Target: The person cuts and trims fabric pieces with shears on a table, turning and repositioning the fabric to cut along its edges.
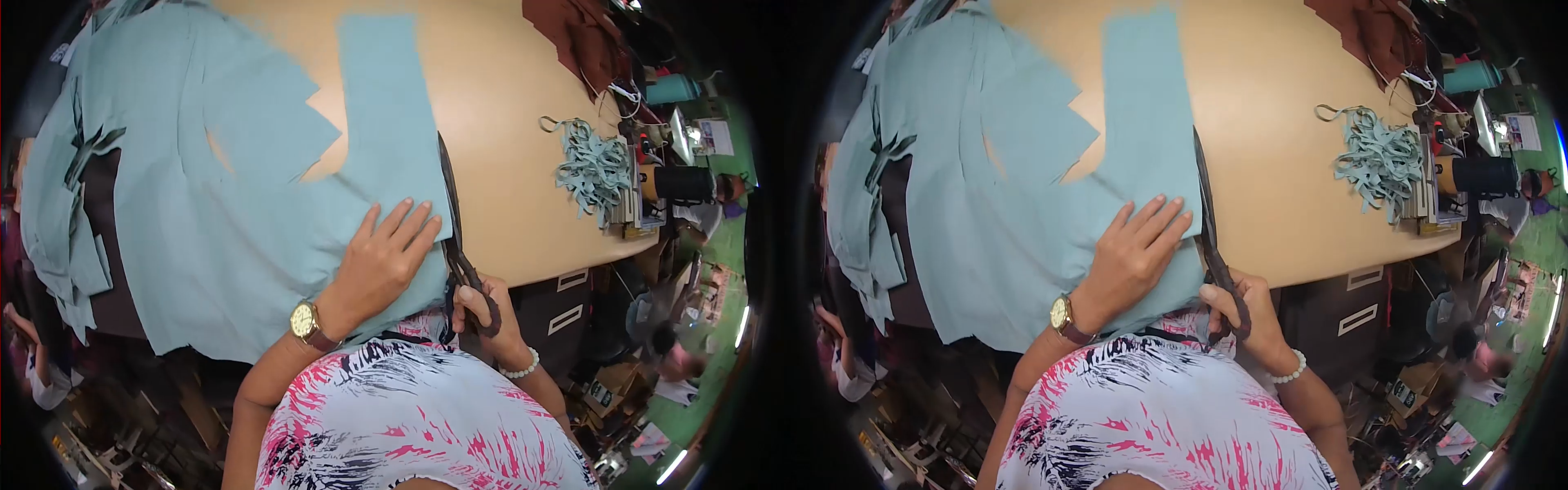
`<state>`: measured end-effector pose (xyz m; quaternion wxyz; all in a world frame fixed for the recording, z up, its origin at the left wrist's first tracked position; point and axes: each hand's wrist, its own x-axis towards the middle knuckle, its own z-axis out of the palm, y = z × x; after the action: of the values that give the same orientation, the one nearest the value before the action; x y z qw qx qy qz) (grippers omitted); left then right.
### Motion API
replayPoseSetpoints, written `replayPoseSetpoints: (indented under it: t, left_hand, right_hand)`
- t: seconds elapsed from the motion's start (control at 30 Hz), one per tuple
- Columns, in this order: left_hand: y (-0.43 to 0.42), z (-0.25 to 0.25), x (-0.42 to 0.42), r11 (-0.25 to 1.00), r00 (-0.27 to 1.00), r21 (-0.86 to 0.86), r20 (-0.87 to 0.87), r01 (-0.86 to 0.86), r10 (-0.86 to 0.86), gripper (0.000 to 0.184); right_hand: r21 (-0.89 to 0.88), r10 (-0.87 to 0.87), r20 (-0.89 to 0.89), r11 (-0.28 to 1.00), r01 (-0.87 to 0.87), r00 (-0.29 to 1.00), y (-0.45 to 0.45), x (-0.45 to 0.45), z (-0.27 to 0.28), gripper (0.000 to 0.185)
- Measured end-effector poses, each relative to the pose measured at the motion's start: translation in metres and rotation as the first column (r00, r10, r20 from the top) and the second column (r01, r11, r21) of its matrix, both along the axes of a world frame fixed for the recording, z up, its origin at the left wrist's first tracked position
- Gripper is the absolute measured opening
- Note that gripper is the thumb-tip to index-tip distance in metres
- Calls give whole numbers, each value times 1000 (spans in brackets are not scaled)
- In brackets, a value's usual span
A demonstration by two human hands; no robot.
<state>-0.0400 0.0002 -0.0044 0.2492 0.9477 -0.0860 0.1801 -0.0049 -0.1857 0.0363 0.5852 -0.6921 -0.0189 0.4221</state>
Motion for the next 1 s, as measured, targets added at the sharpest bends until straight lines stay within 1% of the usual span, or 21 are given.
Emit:
replayPoseSetpoints:
  t: [0.07,0.17,0.47,0.57,0.73,0.87,1.0]
  left_hand:
    - [0,2,0,1000,1000,-2,-8,11,-11,37]
    - [0,7,-1,999,999,-38,-17,30,-30,37]
    - [2,7,-2,999,999,-36,-24,30,-30,38]
    - [1,7,-2,998,999,-54,-23,25,-27,39]
    - [2,5,-3,998,999,-39,-21,47,-48,36]
    - [2,9,-3,998,999,-57,-28,27,-29,39]
    - [2,10,-3,997,999,-69,-34,23,-25,38]
  right_hand:
    - [-24,35,11,999,-35,999,5,7,3,35]
    - [8,-51,-21,999,51,998,11,14,0,31]
    - [24,-90,-34,996,91,995,18,18,2,32]
    - [-19,-89,-34,996,88,995,16,17,0,33]
    - [-21,-101,-39,995,100,994,15,17,0,32]
    - [-15,-104,-36,994,104,994,16,17,2,31]
    - [-54,-61,-22,997,60,998,16,17,5,30]
